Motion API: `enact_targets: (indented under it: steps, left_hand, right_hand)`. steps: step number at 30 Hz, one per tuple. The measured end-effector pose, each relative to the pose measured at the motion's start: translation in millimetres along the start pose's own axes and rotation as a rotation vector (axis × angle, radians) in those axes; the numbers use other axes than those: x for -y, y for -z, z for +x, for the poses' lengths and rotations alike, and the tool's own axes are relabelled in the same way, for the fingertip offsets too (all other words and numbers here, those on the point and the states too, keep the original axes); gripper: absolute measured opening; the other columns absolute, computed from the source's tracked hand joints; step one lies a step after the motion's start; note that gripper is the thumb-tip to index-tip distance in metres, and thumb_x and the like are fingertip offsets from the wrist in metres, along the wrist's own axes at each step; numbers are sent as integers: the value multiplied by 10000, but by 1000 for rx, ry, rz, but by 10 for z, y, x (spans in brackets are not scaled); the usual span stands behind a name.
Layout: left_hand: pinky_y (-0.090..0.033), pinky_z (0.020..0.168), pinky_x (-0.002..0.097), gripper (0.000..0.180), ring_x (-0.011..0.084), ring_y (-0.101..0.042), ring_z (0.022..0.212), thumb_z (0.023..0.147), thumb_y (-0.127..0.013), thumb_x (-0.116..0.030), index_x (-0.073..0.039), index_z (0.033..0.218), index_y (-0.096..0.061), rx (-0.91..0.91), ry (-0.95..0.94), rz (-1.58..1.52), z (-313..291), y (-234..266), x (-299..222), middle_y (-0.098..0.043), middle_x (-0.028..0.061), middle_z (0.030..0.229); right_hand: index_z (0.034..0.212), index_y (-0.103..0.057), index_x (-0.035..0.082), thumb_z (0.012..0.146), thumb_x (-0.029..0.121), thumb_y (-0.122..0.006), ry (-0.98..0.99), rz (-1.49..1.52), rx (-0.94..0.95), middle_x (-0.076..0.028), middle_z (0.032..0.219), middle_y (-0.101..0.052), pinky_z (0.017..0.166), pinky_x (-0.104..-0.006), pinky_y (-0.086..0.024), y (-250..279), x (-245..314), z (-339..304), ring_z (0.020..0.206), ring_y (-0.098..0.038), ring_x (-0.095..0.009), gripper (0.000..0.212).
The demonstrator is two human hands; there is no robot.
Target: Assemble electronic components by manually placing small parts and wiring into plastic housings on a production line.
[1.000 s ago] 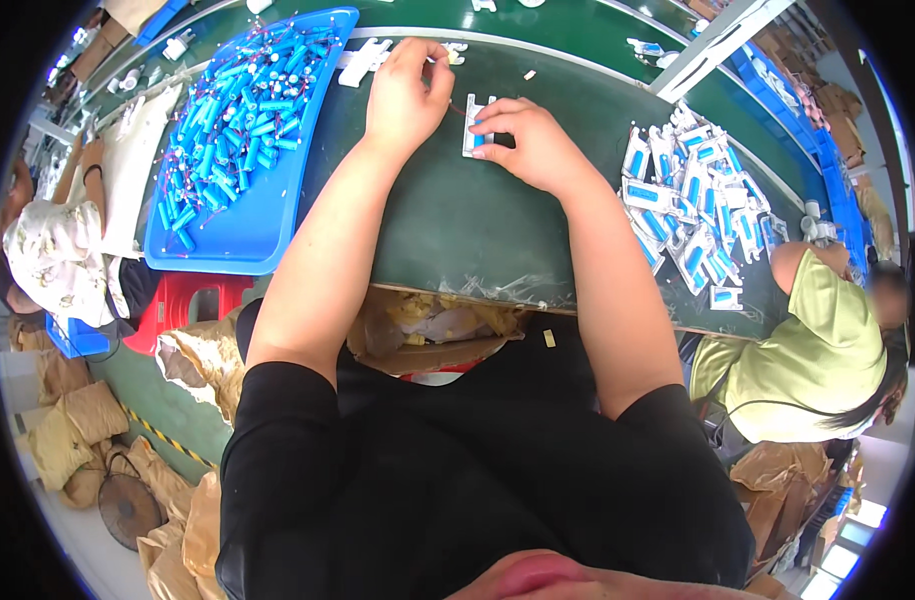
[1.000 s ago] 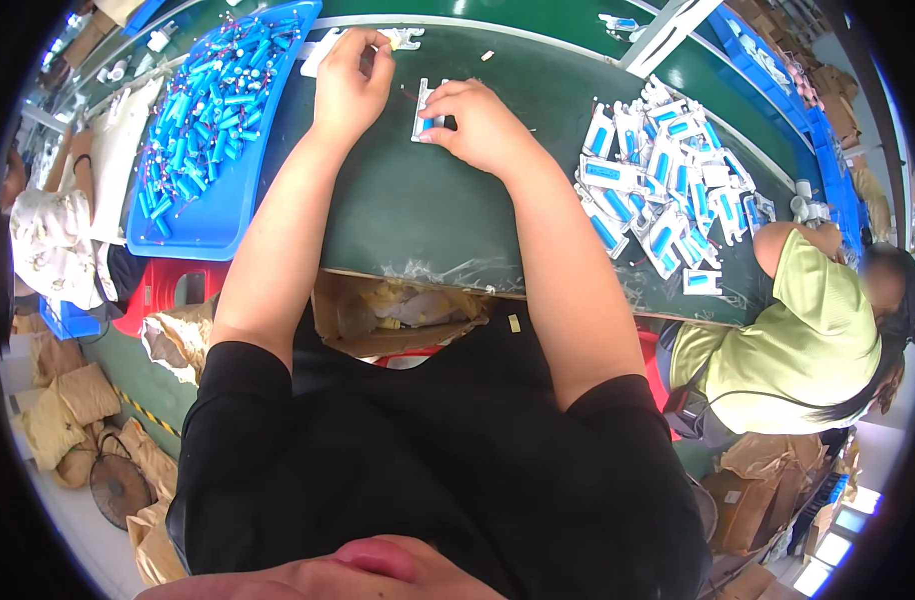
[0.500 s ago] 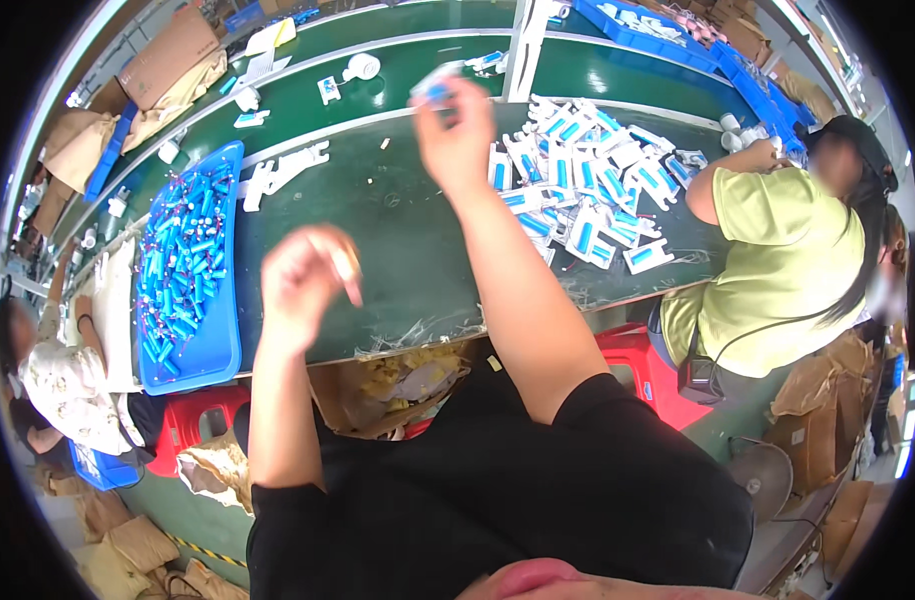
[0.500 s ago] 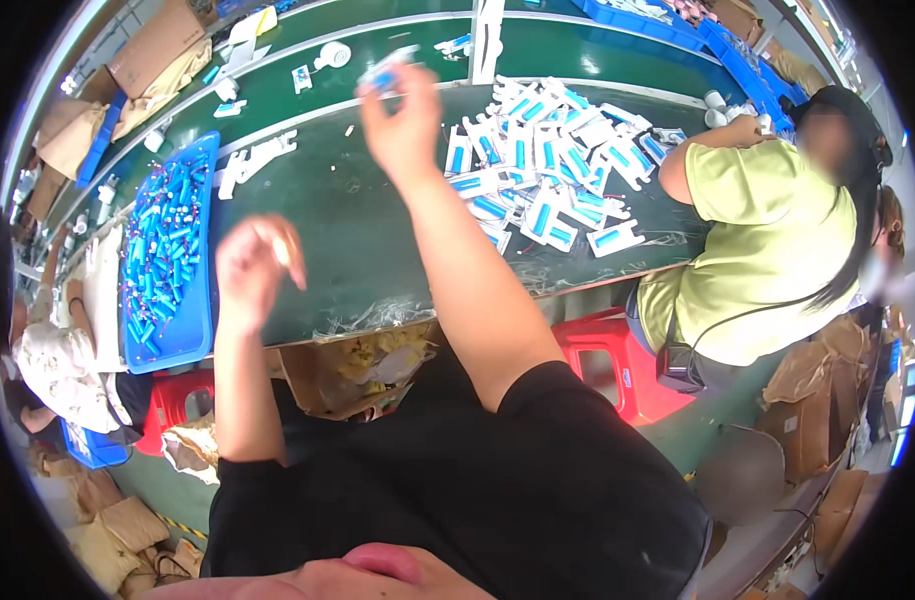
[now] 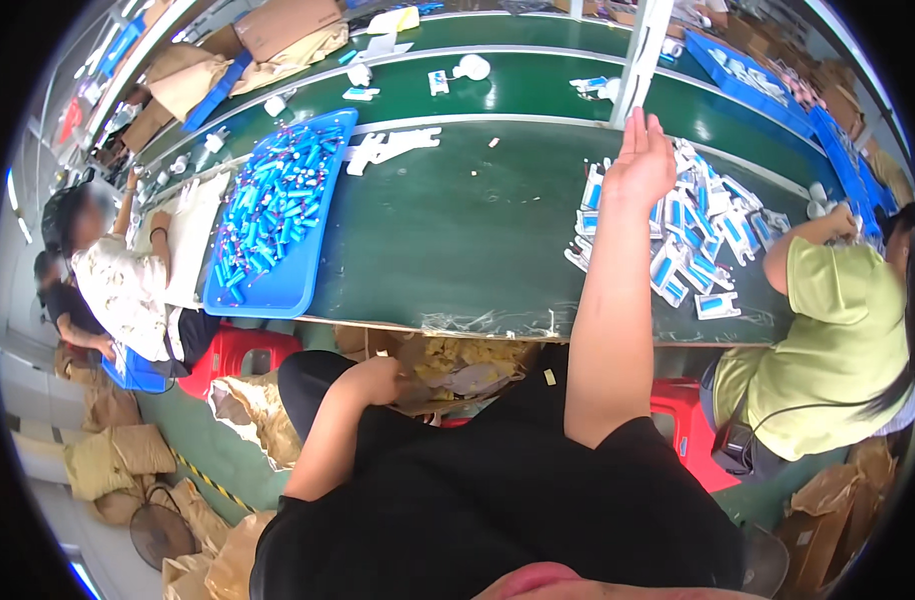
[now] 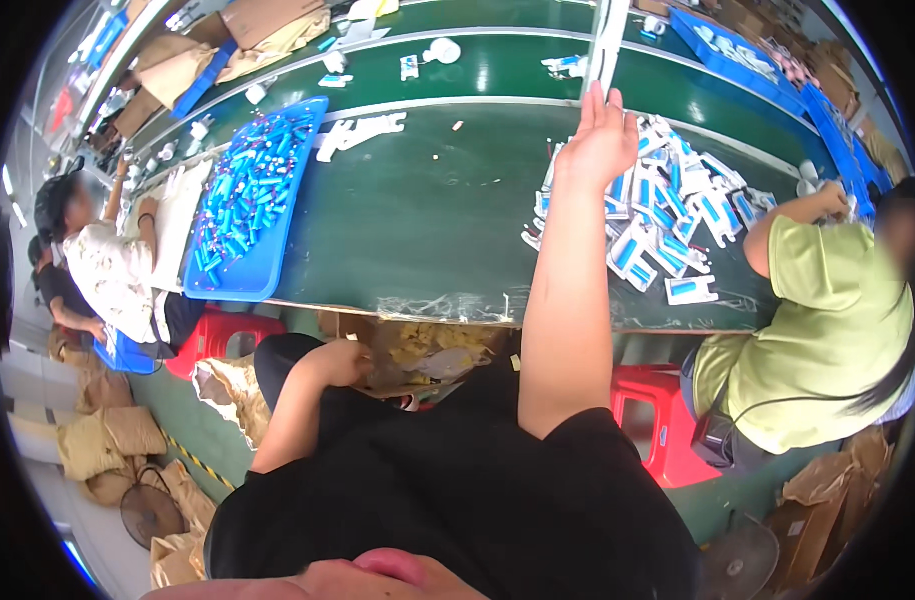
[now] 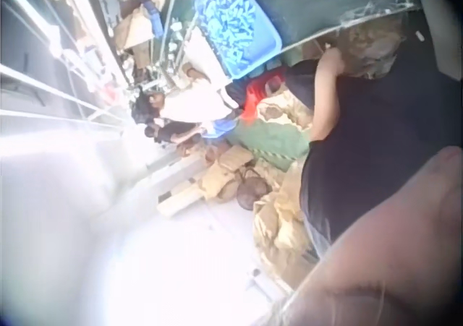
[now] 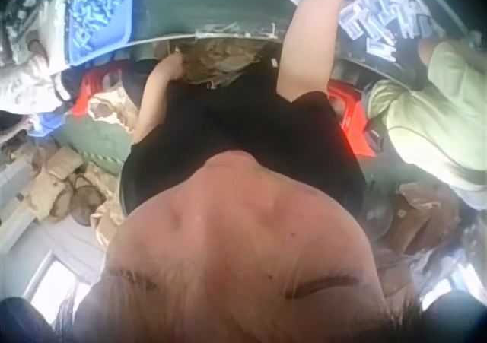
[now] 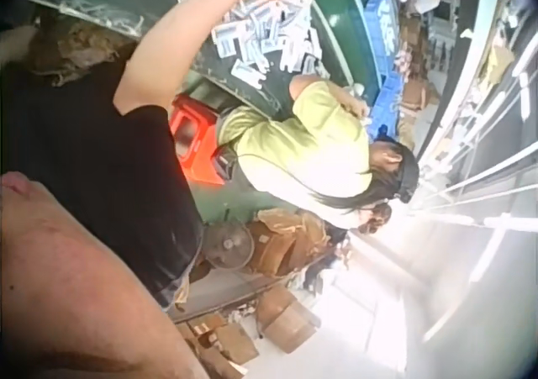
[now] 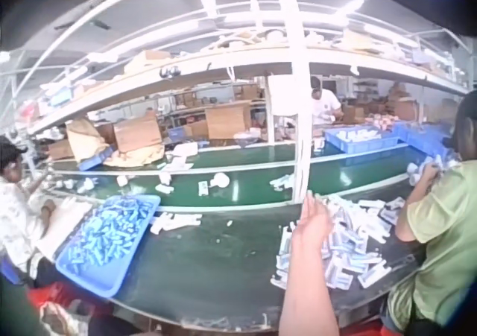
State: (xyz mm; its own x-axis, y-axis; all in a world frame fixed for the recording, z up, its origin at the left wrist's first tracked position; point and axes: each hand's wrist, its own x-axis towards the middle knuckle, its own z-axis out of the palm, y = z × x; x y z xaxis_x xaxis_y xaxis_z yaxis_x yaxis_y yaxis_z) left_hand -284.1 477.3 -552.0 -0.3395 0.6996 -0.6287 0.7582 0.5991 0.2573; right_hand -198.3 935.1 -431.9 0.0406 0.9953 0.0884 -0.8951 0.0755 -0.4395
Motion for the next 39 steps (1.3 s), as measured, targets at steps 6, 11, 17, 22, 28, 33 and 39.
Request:
enact_targets:
  steps: [6,11,17,22,28,33,39]
  left_hand:
    - [-580,719,433,178,356,-730,787,896,-664,-181,-74,978,-779,-295,-229,33,-406,1051,-751,-755,167,847]
    - [-561,688,484,119,413,-707,767,883,-650,-161,-68,873,-723,-930,-430,-250,258,1985,-948,-702,187,778]
    - [-378,1210,523,772,388,-346,1536,972,-658,-393,28,1566,-403,-1104,202,255,1796,2174,-505,-327,235,1670]
    - [-496,1034,525,503,351,-635,1200,931,-694,-387,-17,1268,-652,-1142,49,46,1701,2085,-484,-687,171,1212]
    - [-590,914,489,267,377,-687,1075,821,-752,-283,-35,918,-769,-1037,-331,0,1606,2078,-472,-721,186,1016]
    - [-594,841,490,198,380,-692,1014,757,-768,-239,-62,834,-722,-997,-803,-108,1745,2055,-610,-723,157,986]
    - [-576,845,426,167,330,-699,936,783,-763,-220,-95,879,-708,-1140,-986,-552,2363,1893,-531,-718,98,926]
  right_hand:
    - [1321,-488,-54,982,53,-586,-215,-153,153,-211,1076,-699,744,-368,-578,-24,-262,-262,862,-732,-288,369]
    - [1161,-649,-20,971,67,-637,-201,-317,367,-115,909,-724,654,-302,-535,17,-420,-370,708,-674,-177,209]
    - [1128,-694,1,990,33,-637,-142,-539,635,-48,883,-705,634,-245,-509,26,-553,-583,727,-648,-113,152]
    - [1108,-703,13,981,-10,-653,-72,-787,798,1,871,-671,658,-218,-492,52,-668,-814,785,-634,-65,138]
    - [1011,-740,21,956,-1,-700,210,-1089,1077,18,717,-638,580,-217,-441,14,-821,-1092,641,-531,-30,72]
    - [1009,-742,-5,937,-23,-700,407,-1078,1215,-25,727,-649,610,-240,-479,7,-790,-1232,647,-562,-61,86]
    - [1015,-735,-1,906,-41,-699,403,-876,1448,-99,906,-751,701,-289,-554,-775,-943,-2074,784,-716,-178,122]
